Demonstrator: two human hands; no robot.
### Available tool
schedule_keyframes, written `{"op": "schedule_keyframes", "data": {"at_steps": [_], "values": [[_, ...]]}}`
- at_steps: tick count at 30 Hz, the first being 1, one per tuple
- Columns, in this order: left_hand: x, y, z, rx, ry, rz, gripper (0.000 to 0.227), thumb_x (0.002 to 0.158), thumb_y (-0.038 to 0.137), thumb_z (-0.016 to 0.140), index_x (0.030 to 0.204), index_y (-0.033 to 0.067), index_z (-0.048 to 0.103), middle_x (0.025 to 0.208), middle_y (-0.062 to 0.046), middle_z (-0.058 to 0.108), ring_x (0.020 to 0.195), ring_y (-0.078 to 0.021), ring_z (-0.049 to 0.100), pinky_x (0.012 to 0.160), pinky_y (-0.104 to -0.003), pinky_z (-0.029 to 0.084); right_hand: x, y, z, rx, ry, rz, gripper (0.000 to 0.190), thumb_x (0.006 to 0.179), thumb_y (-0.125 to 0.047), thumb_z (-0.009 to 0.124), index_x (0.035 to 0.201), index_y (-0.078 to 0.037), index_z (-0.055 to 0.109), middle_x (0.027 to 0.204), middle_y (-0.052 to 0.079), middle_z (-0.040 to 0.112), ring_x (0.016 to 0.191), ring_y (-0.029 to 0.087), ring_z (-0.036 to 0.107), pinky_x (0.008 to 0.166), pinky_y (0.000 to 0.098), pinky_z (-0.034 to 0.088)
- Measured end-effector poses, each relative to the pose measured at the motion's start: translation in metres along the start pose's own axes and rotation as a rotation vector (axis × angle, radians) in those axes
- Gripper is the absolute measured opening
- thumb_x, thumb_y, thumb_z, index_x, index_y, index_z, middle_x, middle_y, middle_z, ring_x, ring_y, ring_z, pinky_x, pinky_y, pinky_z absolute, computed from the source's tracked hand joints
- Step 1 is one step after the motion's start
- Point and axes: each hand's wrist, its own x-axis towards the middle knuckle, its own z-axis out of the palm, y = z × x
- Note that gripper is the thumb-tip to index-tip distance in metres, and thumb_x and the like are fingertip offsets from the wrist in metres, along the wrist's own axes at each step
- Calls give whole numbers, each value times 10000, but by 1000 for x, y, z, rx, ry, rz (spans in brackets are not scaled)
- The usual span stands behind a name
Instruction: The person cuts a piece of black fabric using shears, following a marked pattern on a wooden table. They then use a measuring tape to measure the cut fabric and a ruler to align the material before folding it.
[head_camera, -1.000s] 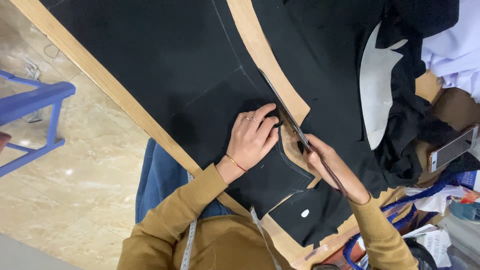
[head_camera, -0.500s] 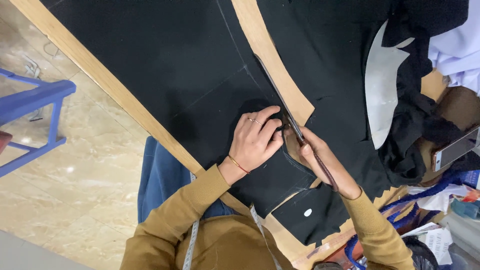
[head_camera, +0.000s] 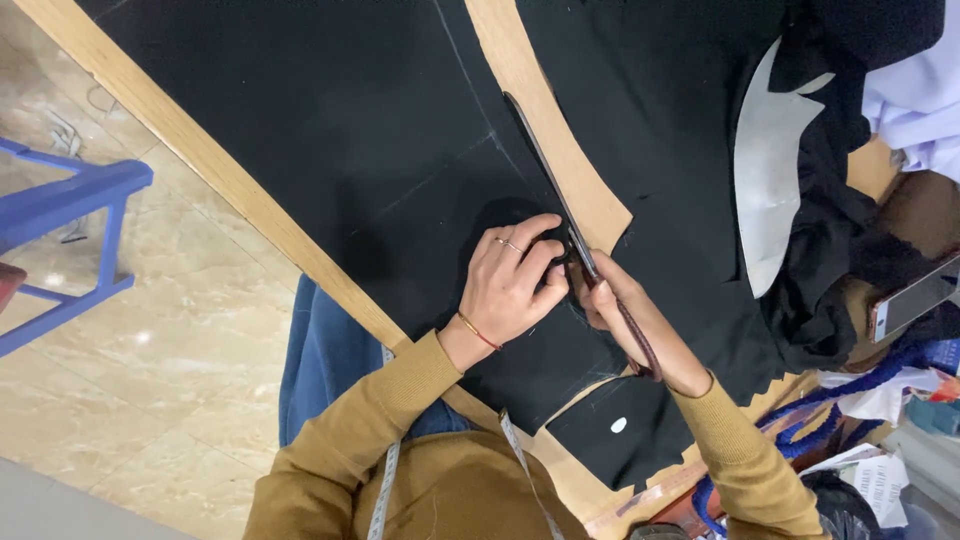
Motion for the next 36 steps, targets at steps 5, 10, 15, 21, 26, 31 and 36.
{"op": "schedule_keyframes", "data": {"at_steps": [5,10,15,21,26,31,36], "values": [[3,1,-3,-1,2,-6,86,889,157,615,972,140,633,1173,-45,628,853,-218,683,808,-375,557,-1,2,1,-1,12,8,523,1068,-482,299,1126,-57,599,733,36,478,556,80,429,435,248,404],[0,0,1,3,20,1,108,871,152,629,978,148,635,1179,-43,629,862,-219,683,796,-376,557,-1,9,2,73,6,35,464,1099,-435,307,1090,-56,573,736,28,432,578,81,414,450,236,401],[1,1,2,2,35,-8,94,880,152,622,971,140,639,1157,-50,634,852,-224,687,798,-377,563,1,-25,10,87,-27,61,642,1037,-632,241,1076,-74,555,745,-19,415,617,58,405,496,232,458],[2,3,2,-8,-26,-4,325,1006,420,615,1152,131,642,1187,-89,637,967,-287,698,825,-409,546,-10,-15,-5,-87,366,17,743,999,-680,246,1252,-62,571,702,18,453,583,109,451,510,259,385],[4,1,-26,-50,-157,86,254,1023,289,640,1170,82,653,1317,-142,602,1179,-346,631,958,-472,506,-28,23,-33,-507,749,151,551,948,-312,795,1303,35,556,918,325,615,882,504,620,775,563,479],[10,-37,-90,209,-255,112,244,954,219,762,1159,111,686,1349,-127,600,1366,-383,500,1141,-558,339,-45,49,-57,-609,866,84,679,902,-296,898,1383,-30,501,1200,323,626,1060,549,644,842,616,524],[23,-90,-149,488,-210,43,414,984,196,852,1331,83,656,1514,-183,523,1477,-458,321,1148,-644,171,-53,53,-58,-685,846,-82,671,905,-118,846,1471,10,509,1164,231,540,1099,454,574,946,558,469]]}}
